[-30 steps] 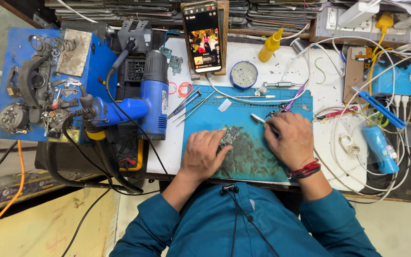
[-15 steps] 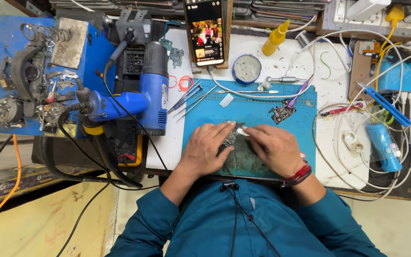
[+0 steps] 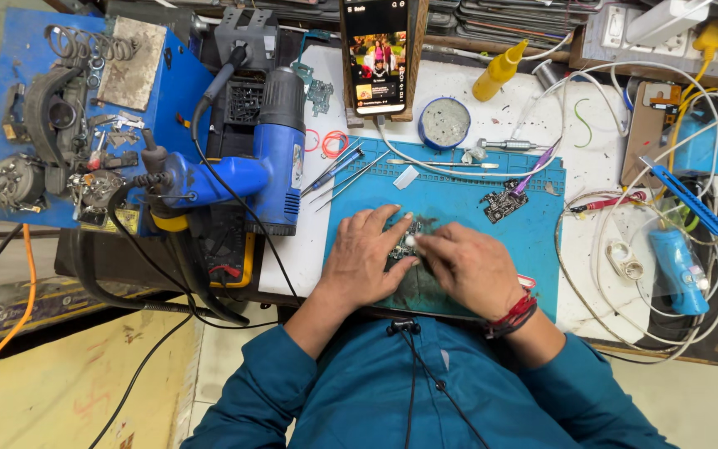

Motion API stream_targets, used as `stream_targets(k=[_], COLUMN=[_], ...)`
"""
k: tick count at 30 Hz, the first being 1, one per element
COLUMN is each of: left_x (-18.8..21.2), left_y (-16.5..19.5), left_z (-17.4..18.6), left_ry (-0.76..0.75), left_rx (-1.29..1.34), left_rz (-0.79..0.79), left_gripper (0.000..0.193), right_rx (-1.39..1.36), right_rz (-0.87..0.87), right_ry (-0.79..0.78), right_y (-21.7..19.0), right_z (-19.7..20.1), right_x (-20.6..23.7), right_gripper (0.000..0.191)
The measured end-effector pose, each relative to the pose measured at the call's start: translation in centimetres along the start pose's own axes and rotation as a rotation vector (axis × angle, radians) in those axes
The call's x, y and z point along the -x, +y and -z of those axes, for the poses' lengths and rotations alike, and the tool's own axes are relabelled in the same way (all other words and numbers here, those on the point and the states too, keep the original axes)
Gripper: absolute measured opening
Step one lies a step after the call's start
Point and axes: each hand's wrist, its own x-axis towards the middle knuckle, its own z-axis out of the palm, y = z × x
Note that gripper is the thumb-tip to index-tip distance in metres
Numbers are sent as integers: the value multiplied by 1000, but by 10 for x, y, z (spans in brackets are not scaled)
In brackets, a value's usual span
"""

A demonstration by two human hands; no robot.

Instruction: The person solders components on a small circuit board, holding the board with one hand and a soldering iron with the other while working over a silicone mat. They then apply liquid flux from a yellow squeeze bottle onto the board and scrub it with a toothbrush.

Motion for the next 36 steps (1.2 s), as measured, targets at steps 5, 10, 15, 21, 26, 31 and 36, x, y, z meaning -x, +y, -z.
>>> stream_targets(k=[5,10,15,21,26,31,36], left_x=[0,-1,-2,-2,-2,-2,-3], left_y=[-1,-1,-1,-2,-2,-2,-2], left_z=[-1,0,0,-1,-1,0,1], left_ry=[-15,-14,-13,0,-1,-12,6], left_rx=[-1,16,23,11,-5,-13,-7], left_rz=[4,-5,-14,-26,-21,-12,-22], left_gripper=[63,63,63,63,63,64,63], right_rx=[-72,-179,-118,-126,-81,-73,-173], right_rz=[0,-7,-52,-26,-48,-66,-104], right_ry=[-48,-87,-103,-107,-64,-33,-115], right_y=[1,3,5,6,7,8,9], right_z=[3,4,5,7,7,5,5], right_x=[-4,-6,-8,-11,-13,-15,-15], right_gripper=[21,19,20,17,18,17,15])
